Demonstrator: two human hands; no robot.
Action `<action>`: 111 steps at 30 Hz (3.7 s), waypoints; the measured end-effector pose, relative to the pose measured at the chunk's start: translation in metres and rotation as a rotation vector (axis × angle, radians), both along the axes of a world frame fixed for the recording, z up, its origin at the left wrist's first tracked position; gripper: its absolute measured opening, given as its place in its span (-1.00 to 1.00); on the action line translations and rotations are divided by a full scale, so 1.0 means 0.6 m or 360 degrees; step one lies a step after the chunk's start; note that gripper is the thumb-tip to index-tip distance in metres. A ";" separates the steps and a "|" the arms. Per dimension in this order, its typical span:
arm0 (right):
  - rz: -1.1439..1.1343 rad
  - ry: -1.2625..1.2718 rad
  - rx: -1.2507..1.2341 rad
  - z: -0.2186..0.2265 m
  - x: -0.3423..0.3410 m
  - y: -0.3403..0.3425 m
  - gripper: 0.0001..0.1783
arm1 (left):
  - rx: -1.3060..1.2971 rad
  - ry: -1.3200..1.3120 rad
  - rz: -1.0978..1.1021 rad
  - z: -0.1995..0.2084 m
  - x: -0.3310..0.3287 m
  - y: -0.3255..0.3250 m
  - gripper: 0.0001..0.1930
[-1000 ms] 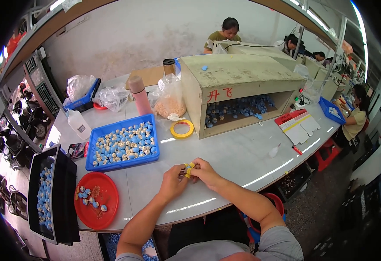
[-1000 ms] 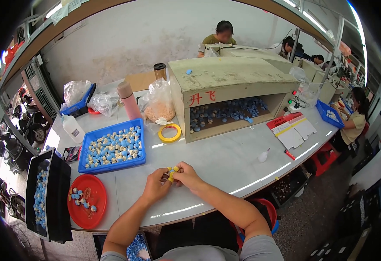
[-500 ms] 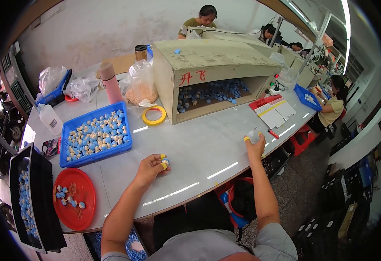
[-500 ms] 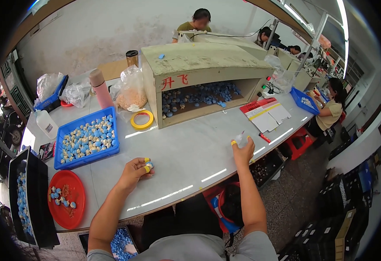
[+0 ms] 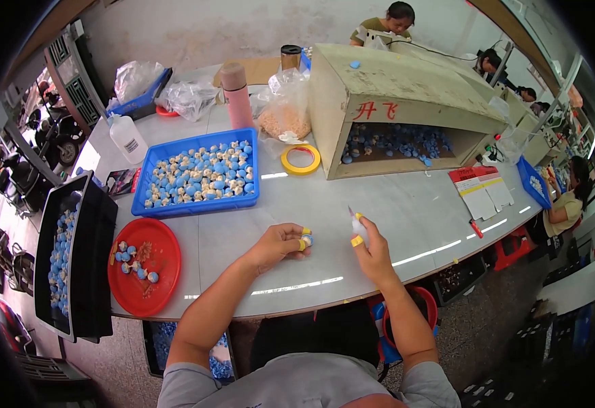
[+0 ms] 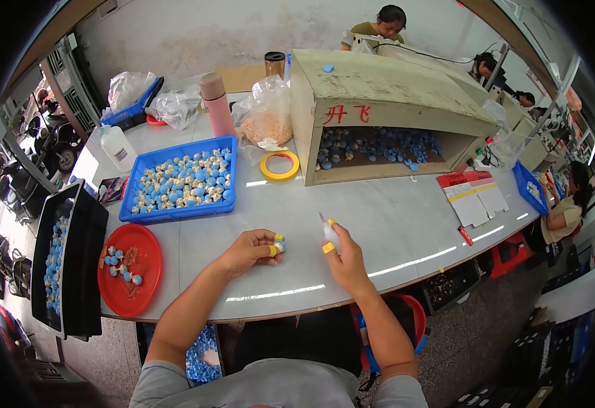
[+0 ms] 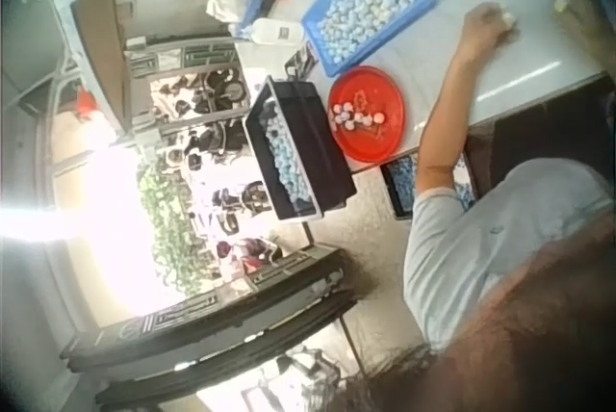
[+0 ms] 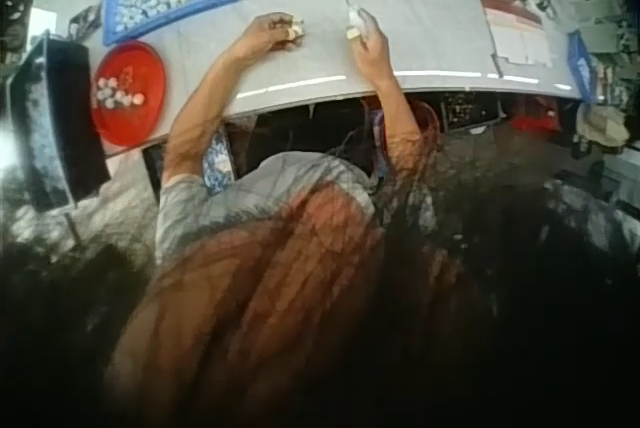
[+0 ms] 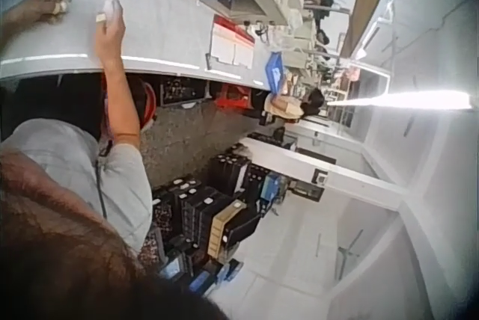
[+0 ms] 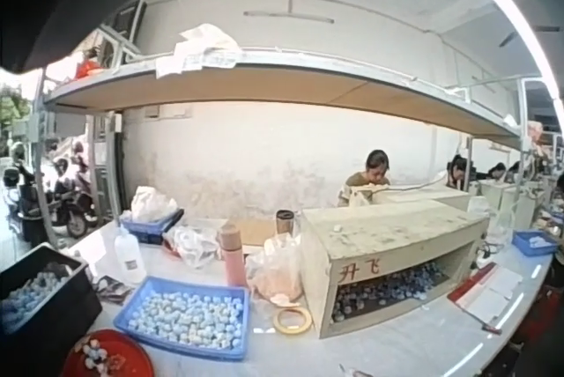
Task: The person assembles small plastic toy parts by connecting blue and yellow components, then applies a liquid from a small bottle to the pieces.
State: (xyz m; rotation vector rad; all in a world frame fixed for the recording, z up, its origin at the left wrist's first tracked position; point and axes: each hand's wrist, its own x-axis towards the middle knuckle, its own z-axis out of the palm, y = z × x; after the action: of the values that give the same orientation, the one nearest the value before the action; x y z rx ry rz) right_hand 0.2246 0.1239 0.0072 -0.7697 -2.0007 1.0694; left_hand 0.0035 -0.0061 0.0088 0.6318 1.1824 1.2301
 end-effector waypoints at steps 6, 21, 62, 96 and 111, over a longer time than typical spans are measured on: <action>0.0240 0.0267 0.0328 -0.012 -0.028 -0.054 -0.61 | 0.0061 0.0009 -0.0005 -0.016 -0.001 0.000 -0.63; 0.0292 0.0451 0.0708 -0.027 -0.026 -0.063 -0.76 | 0.0028 0.0136 -0.0191 -0.007 0.004 -0.003 -0.69; 0.0257 0.0307 0.1134 -0.020 -0.037 -0.070 -0.75 | -0.0075 0.0193 -0.0069 -0.006 0.010 0.000 -0.68; 0.0262 0.0275 0.1102 -0.024 -0.040 -0.069 -0.75 | -0.0056 0.0210 -0.0074 -0.006 0.011 0.000 -0.67; 0.0306 0.0321 0.1090 -0.017 -0.039 -0.071 -0.77 | -0.0089 0.0265 -0.0054 0.000 0.014 -0.001 -0.72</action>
State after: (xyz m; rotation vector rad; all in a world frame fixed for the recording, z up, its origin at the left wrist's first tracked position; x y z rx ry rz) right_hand 0.2013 0.0810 -0.0031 -0.1047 -2.0918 0.4672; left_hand 0.0119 -0.0064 0.0087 0.7205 1.3348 1.1287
